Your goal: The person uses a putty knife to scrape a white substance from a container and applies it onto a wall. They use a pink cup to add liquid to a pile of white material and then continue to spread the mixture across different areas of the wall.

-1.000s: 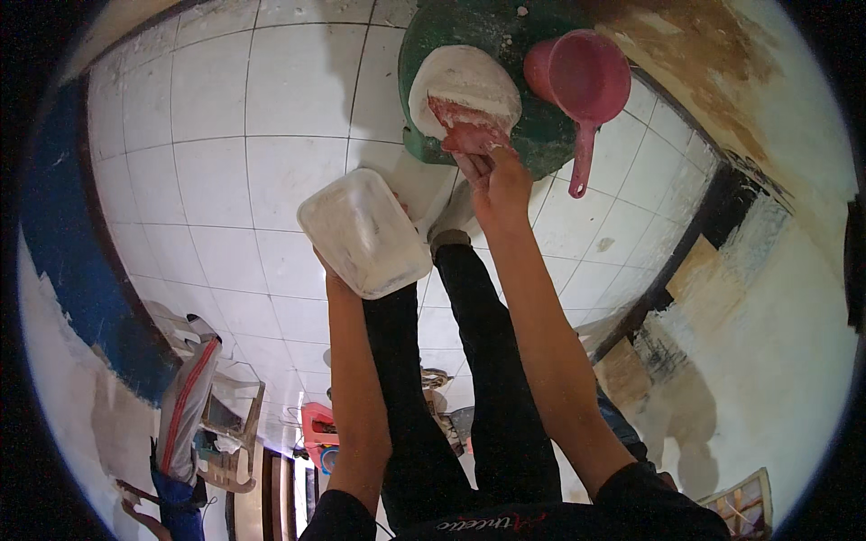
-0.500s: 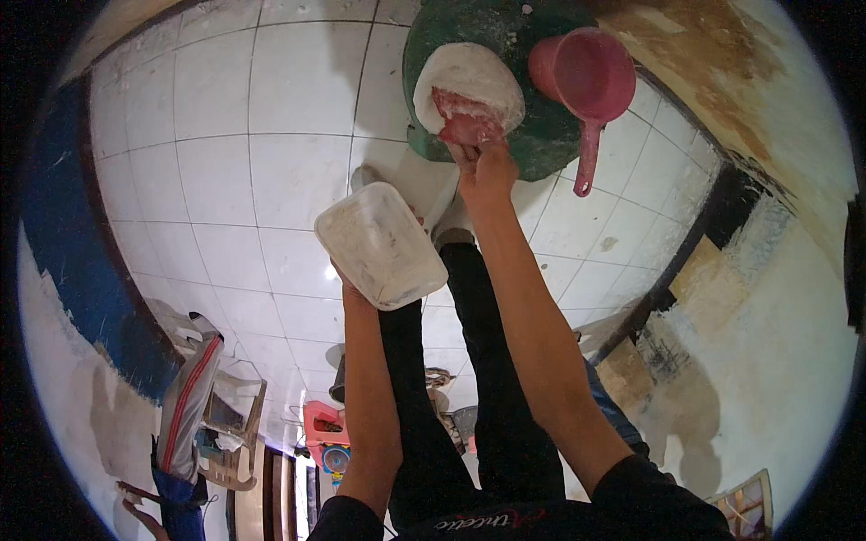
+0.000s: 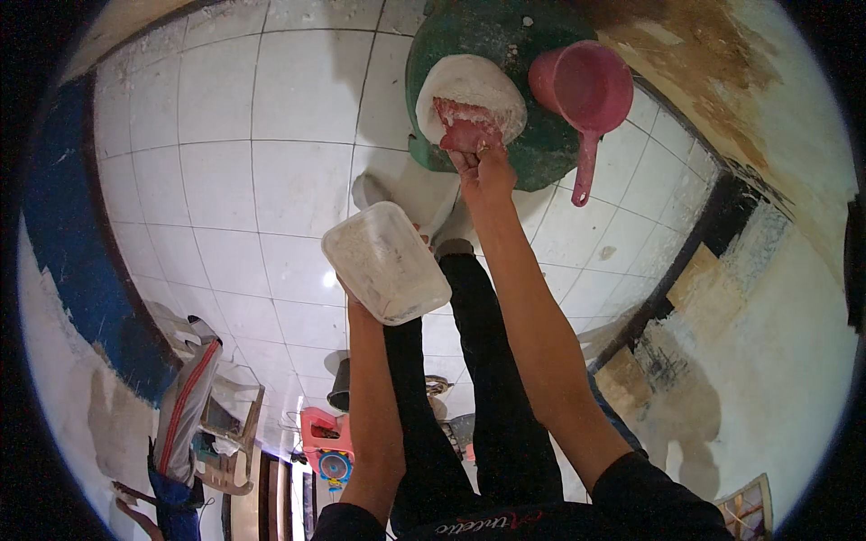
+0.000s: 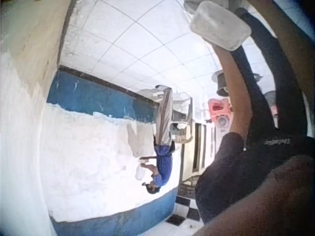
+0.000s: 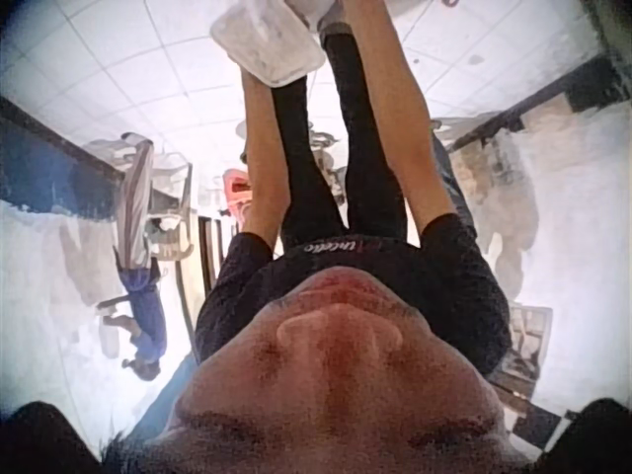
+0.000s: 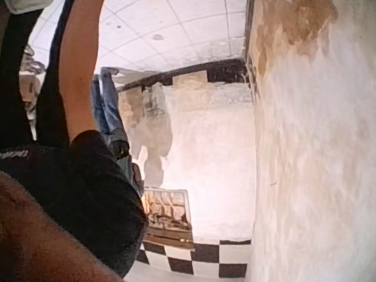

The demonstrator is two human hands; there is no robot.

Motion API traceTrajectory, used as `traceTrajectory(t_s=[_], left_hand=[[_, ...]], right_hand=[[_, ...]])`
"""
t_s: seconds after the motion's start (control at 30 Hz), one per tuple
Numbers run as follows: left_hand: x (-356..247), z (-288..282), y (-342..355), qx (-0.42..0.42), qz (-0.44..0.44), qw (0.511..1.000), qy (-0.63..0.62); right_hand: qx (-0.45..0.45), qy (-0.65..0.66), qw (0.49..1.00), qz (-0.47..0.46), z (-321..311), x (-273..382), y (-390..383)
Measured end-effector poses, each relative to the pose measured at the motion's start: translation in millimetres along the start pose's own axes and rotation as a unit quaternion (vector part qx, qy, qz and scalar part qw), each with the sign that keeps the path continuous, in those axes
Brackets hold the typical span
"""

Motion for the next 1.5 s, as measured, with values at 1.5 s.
traceTrajectory(t_s=[1.5], left_hand=[[-20.8, 102.0, 110.5, 0.114, 0.046, 0.989, 0.077]], right_hand=[[0.144, -0.559, 0.793, -0.196, 79.4, 148.3, -198.8]])
Point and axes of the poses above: each hand's wrist, its own y-axis towards the middle knuckle, its own z-axis out of the palm, x = y × z, the point moved 6 cm from there along y, towards the middle knuckle, and after that the axes turned 1 degree about z, right-handed, at the moved point
